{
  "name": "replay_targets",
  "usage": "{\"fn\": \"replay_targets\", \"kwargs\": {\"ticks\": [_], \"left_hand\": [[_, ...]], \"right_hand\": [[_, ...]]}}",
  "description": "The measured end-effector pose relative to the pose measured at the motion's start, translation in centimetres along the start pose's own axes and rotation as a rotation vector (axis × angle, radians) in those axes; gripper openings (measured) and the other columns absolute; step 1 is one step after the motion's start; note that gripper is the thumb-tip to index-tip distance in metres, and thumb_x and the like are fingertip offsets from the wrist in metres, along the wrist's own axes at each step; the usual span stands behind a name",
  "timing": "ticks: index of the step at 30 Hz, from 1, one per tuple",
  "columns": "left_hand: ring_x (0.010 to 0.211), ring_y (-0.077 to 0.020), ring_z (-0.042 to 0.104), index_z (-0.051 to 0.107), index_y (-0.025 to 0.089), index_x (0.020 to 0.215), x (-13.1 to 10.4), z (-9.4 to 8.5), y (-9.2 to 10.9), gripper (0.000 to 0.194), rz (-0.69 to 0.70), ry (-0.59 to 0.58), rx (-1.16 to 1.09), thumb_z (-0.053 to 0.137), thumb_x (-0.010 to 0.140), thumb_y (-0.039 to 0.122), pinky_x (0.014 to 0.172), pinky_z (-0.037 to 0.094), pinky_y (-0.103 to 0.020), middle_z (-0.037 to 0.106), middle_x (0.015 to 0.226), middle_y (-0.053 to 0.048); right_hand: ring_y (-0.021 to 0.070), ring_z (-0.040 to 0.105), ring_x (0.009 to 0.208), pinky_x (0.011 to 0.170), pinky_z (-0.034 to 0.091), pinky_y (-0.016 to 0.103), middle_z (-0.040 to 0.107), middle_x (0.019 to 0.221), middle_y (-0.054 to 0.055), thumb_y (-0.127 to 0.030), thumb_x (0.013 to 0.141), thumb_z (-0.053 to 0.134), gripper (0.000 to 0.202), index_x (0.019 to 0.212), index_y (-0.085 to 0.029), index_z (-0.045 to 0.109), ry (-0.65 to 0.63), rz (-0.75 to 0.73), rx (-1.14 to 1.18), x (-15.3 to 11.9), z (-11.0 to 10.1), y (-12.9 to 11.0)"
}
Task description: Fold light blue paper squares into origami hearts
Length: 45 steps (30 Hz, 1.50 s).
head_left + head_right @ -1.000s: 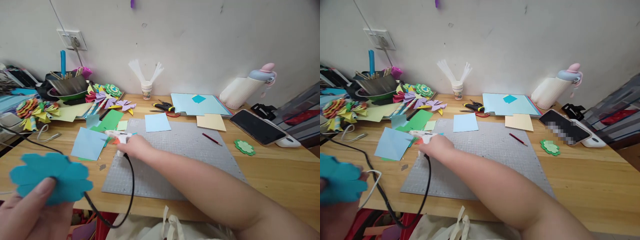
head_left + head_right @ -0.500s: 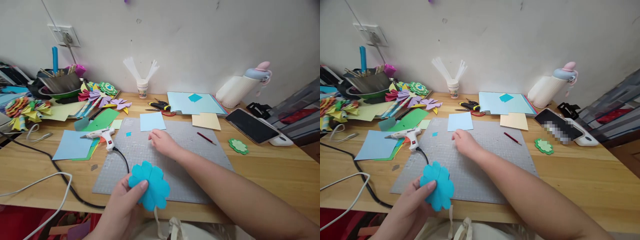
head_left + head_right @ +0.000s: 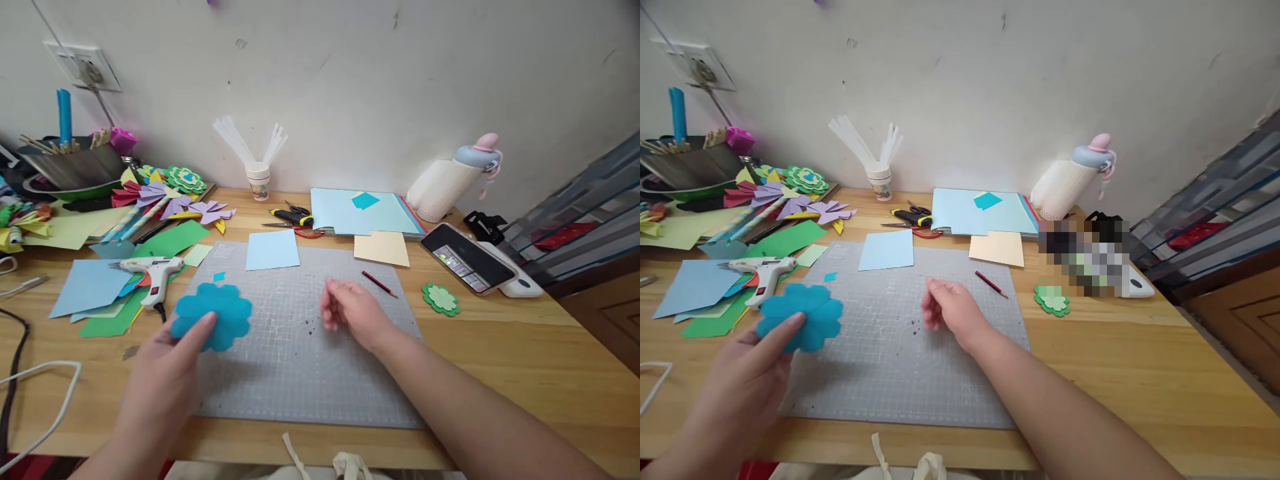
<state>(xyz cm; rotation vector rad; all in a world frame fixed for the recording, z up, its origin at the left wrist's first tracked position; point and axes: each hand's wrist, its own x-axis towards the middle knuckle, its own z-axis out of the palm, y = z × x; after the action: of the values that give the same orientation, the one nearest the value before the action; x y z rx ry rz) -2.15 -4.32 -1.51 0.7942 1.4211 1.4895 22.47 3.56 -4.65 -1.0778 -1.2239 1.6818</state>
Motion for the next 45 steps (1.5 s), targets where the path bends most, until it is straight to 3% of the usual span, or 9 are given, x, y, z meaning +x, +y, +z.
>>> {"fn": "replay_targets", "kwargs": {"ticks": [2,5,9,14,20,30,37,42,45], "left_hand": [[0.069,-0.0168,0.065,0.073,0.02,0.078,0.0,2.9,0.3,0.022,-0.065,-0.036,0.015,0.079,0.069,0.039,0.063,0.052,-0.023,0.074,0.076,0.0],[0.069,-0.0158,0.062,0.071,0.019,0.076,0.4,6.7,0.6,0.028,-0.127,-0.196,0.018,0.078,0.067,0.045,0.065,0.049,-0.024,0.073,0.074,0.0],[0.068,-0.0157,0.06,0.07,0.018,0.073,0.7,9.1,-0.3,0.025,-0.132,-0.327,0.051,0.078,0.067,0.041,0.07,0.048,-0.026,0.07,0.072,-0.001],[0.067,-0.0175,0.059,0.07,0.017,0.075,0.6,9.2,-1.9,0.026,-0.16,-0.401,0.117,0.077,0.067,0.041,0.065,0.048,-0.028,0.069,0.073,-0.004],[0.067,-0.0172,0.054,0.071,0.019,0.065,0.7,8.9,-1.4,0.017,-0.052,-0.442,0.252,0.077,0.065,0.035,0.061,0.044,-0.025,0.062,0.068,-0.001],[0.058,-0.0159,0.055,0.068,0.019,0.065,0.7,9.0,-1.5,0.023,-0.144,-0.448,0.173,0.078,0.064,0.04,0.059,0.046,-0.027,0.065,0.063,-0.001],[0.061,-0.0135,0.053,0.07,0.018,0.069,1.0,8.7,-1.9,0.021,-0.145,-0.537,0.145,0.077,0.068,0.037,0.059,0.044,-0.025,0.062,0.067,0.0],[0.067,-0.013,0.052,0.066,0.019,0.061,1.2,8.2,-2.0,0.017,0.013,-0.553,0.162,0.075,0.072,0.03,0.062,0.041,-0.025,0.055,0.07,0.002],[0.075,-0.015,0.056,0.072,0.024,0.072,1.3,7.7,-1.7,0.009,0.472,-0.531,0.308,0.071,0.075,0.016,0.069,0.042,-0.028,0.061,0.076,0.001]], "right_hand": [[0.0072,0.04,0.04,0.042,0.032,0.022,0.042,0.056,-0.007,-0.051,0.086,0.053,0.035,0.07,-0.019,0.048,-0.04,0.0,0.072,-0.7,0.9,-0.1],[0.0092,0.049,0.053,0.048,0.037,0.023,0.054,0.079,-0.002,-0.055,0.085,0.055,0.034,0.094,-0.022,0.053,-0.08,-0.037,0.154,-1.8,1.8,-0.2],[0.0133,0.052,0.07,0.062,0.041,0.025,0.057,0.083,0.001,-0.053,0.08,0.064,0.036,0.094,-0.021,0.059,-0.066,-0.081,0.155,-2.7,2.0,-0.2],[0.0141,0.049,0.071,0.068,0.042,0.027,0.056,0.077,0.0,-0.041,0.081,0.065,0.022,0.081,-0.02,0.06,-0.002,-0.094,0.124,-2.6,1.7,0.2],[0.0127,0.042,0.067,0.063,0.037,0.025,0.046,0.069,-0.003,-0.026,0.079,0.064,0.016,0.069,-0.019,0.055,0.019,-0.164,0.003,-2.6,1.5,0.2],[0.0147,0.05,0.073,0.069,0.043,0.029,0.057,0.077,0.0,-0.028,0.082,0.062,0.008,0.081,-0.02,0.061,-0.014,-0.119,0.009,-3.2,1.8,0.4],[0.0127,0.041,0.067,0.061,0.036,0.026,0.047,0.069,-0.003,-0.025,0.082,0.06,0.013,0.071,-0.018,0.056,0.032,-0.191,-0.206,-3.3,1.9,0.0],[0.0134,0.044,0.071,0.065,0.037,0.026,0.048,0.073,-0.002,-0.025,0.083,0.059,0.011,0.074,-0.02,0.054,0.009,-0.216,-0.235,-3.5,1.9,0.2],[0.0163,0.05,0.087,0.074,0.041,0.027,0.054,0.091,0.0,-0.023,0.078,0.064,0.019,0.095,-0.024,0.056,0.126,-0.202,-0.192,-3.5,1.6,0.4]]}}
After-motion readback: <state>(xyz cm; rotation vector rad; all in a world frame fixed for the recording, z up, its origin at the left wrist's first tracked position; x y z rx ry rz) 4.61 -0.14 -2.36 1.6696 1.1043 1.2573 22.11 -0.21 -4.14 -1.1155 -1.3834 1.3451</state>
